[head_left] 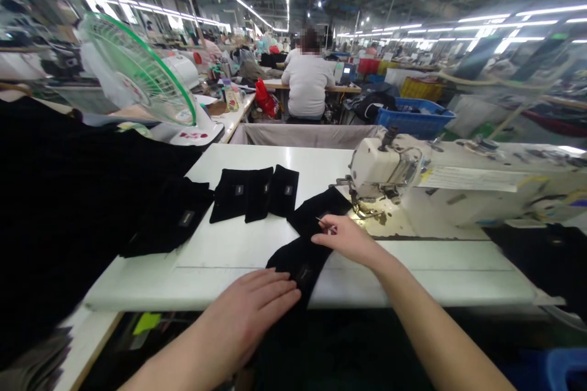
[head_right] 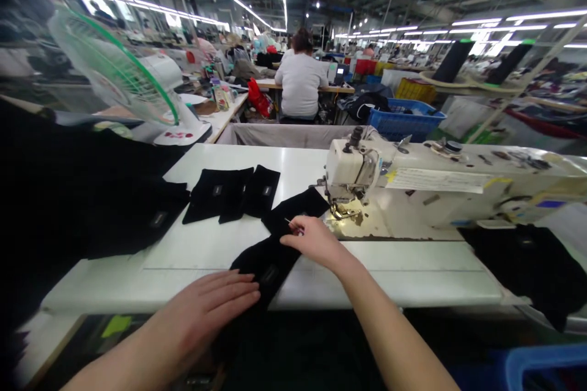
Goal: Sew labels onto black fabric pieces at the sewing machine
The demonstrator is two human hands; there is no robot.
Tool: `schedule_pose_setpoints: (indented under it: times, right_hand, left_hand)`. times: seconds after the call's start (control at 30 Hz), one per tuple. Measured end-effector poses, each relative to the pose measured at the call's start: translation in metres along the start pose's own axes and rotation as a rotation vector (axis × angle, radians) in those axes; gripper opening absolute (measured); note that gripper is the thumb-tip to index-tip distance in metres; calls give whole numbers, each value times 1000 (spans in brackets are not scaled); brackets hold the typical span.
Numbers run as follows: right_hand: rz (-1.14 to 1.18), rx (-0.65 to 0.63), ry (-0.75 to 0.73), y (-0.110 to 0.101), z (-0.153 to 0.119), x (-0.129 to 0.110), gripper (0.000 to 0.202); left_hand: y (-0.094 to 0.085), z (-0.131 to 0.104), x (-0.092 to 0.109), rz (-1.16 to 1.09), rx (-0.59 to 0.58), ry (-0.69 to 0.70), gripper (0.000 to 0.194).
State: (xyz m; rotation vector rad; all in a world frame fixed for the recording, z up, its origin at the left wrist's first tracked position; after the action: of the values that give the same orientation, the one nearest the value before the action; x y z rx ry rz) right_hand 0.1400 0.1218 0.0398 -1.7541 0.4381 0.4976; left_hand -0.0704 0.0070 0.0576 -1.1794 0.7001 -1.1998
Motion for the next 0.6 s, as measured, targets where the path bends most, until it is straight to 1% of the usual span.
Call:
schedule_pose_setpoints:
  times: [0.07, 0.1, 0.13, 0.2, 0.23, 0.3, 0.33, 0.4, 0.47, 0.5, 0.6]
  right_hand:
    - [-56, 81, 35, -18, -1, -9, 25]
    - [-95, 140, 68, -25, 1, -14, 25]
    - [-140, 200, 109, -32, 5, -19, 23]
    - [-234, 293, 194, -38, 18, -29, 20]
    - [-277, 316, 233, -38, 26, -33, 21]
    - [-350, 321, 299, -33, 44, -37, 23]
    - [-378, 312, 326, -30, 52, -38, 23]
    - [-419, 289, 367, -23, 66, -36, 28]
    - [-449, 272, 387, -16, 73, -33, 33]
    - [-462, 270, 389, -14, 75, -32, 33]
    - [-496, 297, 367, -12, 70, -34, 26]
  left_hand:
    - [-17, 4, -13, 97, 70, 36, 58]
    - [-21, 9, -22, 145, 97, 57, 56]
    - [-21, 15, -34, 182, 108, 73, 54]
    - [-11, 30, -60, 214, 116, 82, 49]
    - [-2, 38, -73, 197, 94, 83, 48]
    - [15, 51, -95, 151, 37, 81, 45]
    - [21, 55, -102, 128, 9, 77, 44]
    - [28, 59, -109, 90, -30, 61, 43]
    - [29, 60, -108, 81, -42, 51, 40]
    - [29, 60, -107, 95, -50, 50, 36]
    - [32, 61, -101, 226, -101, 73, 11]
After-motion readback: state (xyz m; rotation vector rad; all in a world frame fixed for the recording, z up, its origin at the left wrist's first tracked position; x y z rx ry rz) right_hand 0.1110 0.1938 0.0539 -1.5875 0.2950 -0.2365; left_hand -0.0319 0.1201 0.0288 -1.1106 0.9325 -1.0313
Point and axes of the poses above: each hand's wrist, its own z-axis towards the middle knuckle, its own y-axis out of the palm, x = y × z, the point moved 4 cm from there along z, towards the middle knuckle, and after that the axes turned 14 degrees about y, right-handed, at the moved point
